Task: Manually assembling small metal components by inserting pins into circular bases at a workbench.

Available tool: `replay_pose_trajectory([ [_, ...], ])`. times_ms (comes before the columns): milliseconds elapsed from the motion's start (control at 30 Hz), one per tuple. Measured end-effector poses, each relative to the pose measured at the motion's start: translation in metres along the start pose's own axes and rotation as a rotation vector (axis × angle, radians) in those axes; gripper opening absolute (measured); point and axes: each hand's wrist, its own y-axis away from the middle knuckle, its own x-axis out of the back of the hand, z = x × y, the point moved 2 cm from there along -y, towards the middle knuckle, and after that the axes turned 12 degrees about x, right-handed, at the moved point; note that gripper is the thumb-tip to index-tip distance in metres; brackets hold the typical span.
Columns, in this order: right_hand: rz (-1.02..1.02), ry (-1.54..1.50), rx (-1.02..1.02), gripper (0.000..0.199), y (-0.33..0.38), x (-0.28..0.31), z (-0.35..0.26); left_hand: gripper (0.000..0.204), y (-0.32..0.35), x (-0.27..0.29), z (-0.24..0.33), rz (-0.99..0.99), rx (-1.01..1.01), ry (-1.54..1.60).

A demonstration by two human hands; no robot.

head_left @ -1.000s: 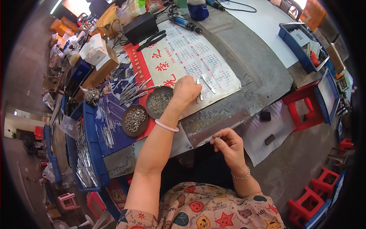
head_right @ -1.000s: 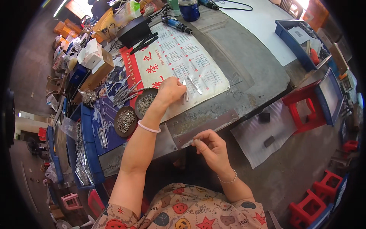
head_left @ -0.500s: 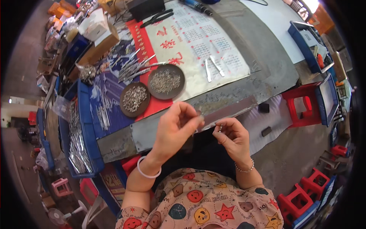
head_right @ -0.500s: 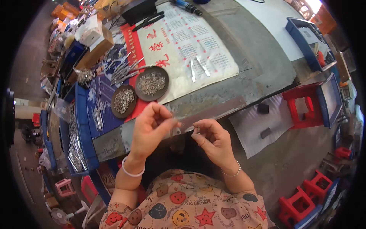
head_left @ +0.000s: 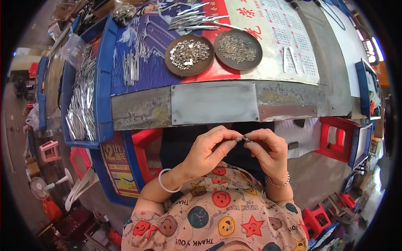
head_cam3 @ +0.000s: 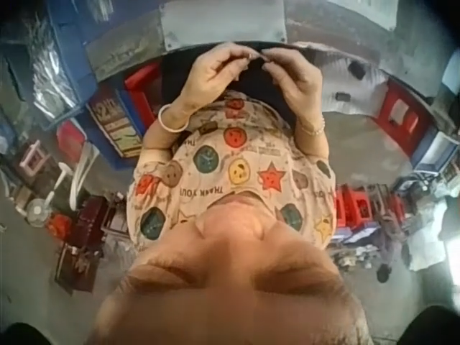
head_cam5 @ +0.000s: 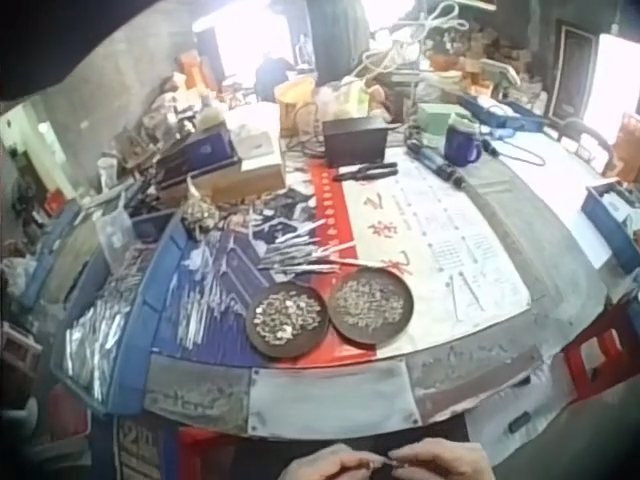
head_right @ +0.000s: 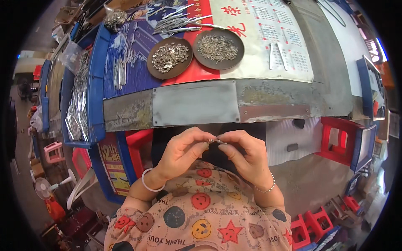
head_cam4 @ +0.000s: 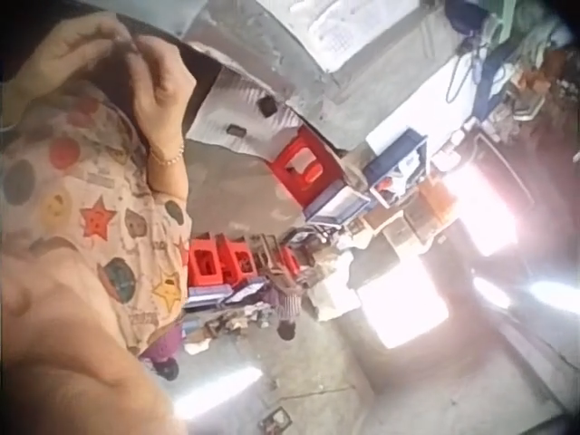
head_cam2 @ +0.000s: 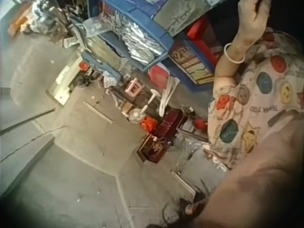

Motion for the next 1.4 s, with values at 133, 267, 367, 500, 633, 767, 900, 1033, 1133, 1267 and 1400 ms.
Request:
replay_pose_trajectory([
  [133,-0.102,0.115,0.104,0.014,-0.004,-0.006,-0.002,0.018,0.006,0.01,0.0,0.001,-0.111,-0.117],
  [267,-0.167,0.167,0.231,0.012,-0.009,-0.011,-0.011,0.017,0.011,0.016,0.001,0.016,-0.213,-0.177],
  [367,-0.193,0.206,0.252,0.013,-0.011,-0.012,-0.015,0.017,0.012,0.019,0.001,0.024,-0.244,-0.19],
  [500,-0.232,0.255,0.27,0.014,-0.012,-0.012,-0.019,0.018,0.013,0.021,0.001,0.03,-0.28,-0.21],
  [633,-0.249,0.287,0.296,0.014,-0.013,-0.011,-0.019,0.02,0.011,0.021,0.0,0.034,-0.323,-0.241],
  [767,-0.283,0.321,0.31,0.015,-0.014,-0.007,-0.021,0.023,0.009,0.021,0.0,0.031,-0.336,-0.278],
  [900,-0.295,0.342,0.307,0.016,-0.015,-0.005,-0.024,0.025,0.008,0.02,0.002,0.031,-0.344,-0.303],
  [1033,-0.299,0.357,0.314,0.015,-0.015,-0.005,-0.024,0.025,0.007,0.019,0.002,0.02,-0.342,-0.303],
  [1133,-0.298,0.371,0.323,0.015,-0.015,-0.005,-0.023,0.026,0.007,0.019,0.001,0.025,-0.336,-0.307],
  [1267,-0.373,0.567,0.477,0.021,-0.013,-0.006,-0.024,0.027,0.007,0.017,-0.001,0.052,-0.373,-0.427],
  [1400,-0.516,0.809,0.596,0.033,-0.007,-0.01,-0.03,0.026,0.01,0.012,-0.004,0.048,-0.394,-0.478],
])
